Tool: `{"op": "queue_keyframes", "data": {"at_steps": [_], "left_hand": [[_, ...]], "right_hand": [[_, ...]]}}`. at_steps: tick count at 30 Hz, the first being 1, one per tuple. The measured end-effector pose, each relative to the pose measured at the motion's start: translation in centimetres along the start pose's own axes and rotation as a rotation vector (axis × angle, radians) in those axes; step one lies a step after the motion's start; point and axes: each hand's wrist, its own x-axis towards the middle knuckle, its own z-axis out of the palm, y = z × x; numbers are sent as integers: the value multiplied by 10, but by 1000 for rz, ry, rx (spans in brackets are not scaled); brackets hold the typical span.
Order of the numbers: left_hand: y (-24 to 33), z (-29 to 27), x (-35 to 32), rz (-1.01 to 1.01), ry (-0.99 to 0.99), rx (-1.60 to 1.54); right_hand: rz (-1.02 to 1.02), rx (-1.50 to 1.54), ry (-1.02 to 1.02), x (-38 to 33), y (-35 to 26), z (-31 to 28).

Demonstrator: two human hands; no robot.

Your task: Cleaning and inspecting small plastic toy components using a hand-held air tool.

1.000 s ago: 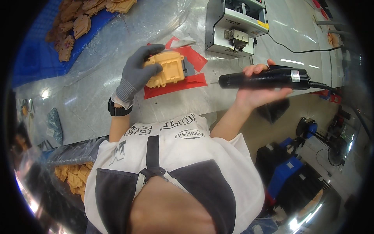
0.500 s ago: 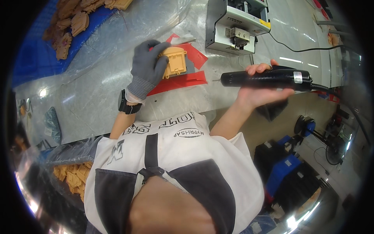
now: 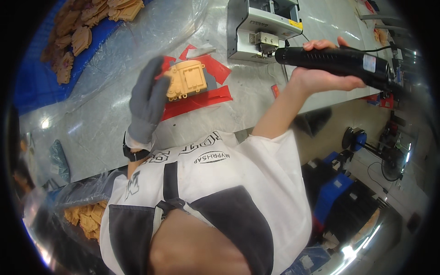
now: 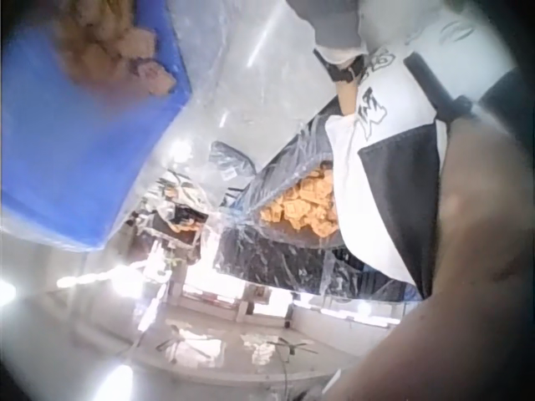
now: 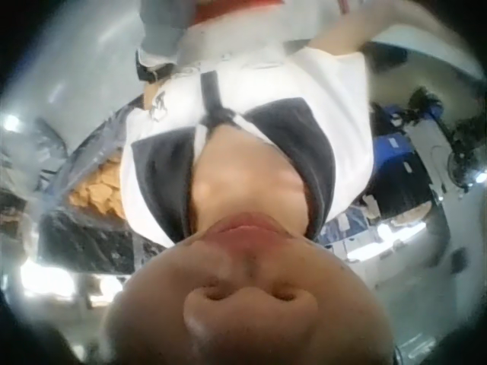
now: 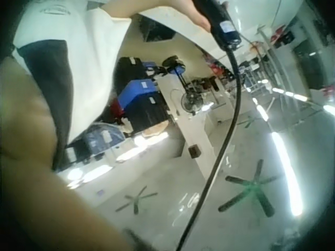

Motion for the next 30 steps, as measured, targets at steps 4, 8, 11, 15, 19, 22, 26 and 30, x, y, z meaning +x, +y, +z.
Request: {"op": "queue_keyframes", "data": {"at_steps": [4, 8, 11, 15, 19, 22, 26, 30], "left_hand": [[23, -12, -1, -173, 13, -263], [14, -10, -2, -93, 63, -204], [6, -11, -5, -90, 189, -257], [-1, -24, 4, 19, 541, -357], [1, -25, 26, 390, 251, -105], [10, 13, 25, 394, 59, 40], [1, 35, 28, 232, -326, 575], [-3, 20, 22, 391, -27, 338]], "right_hand": [[37, -85, -11, -1, 4, 5], [57, -102, 1, -3, 5, 6], [50, -99, 6, -2, 6, 1], [37, -135, 19, -2, 7, -4], [50, -112, 51, -1, 7, -9], [50, -112, 32, -3, 4, -4], [47, -81, 4, -9, 0, 1], [140, 159, -127, -35, -19, 5]]}}
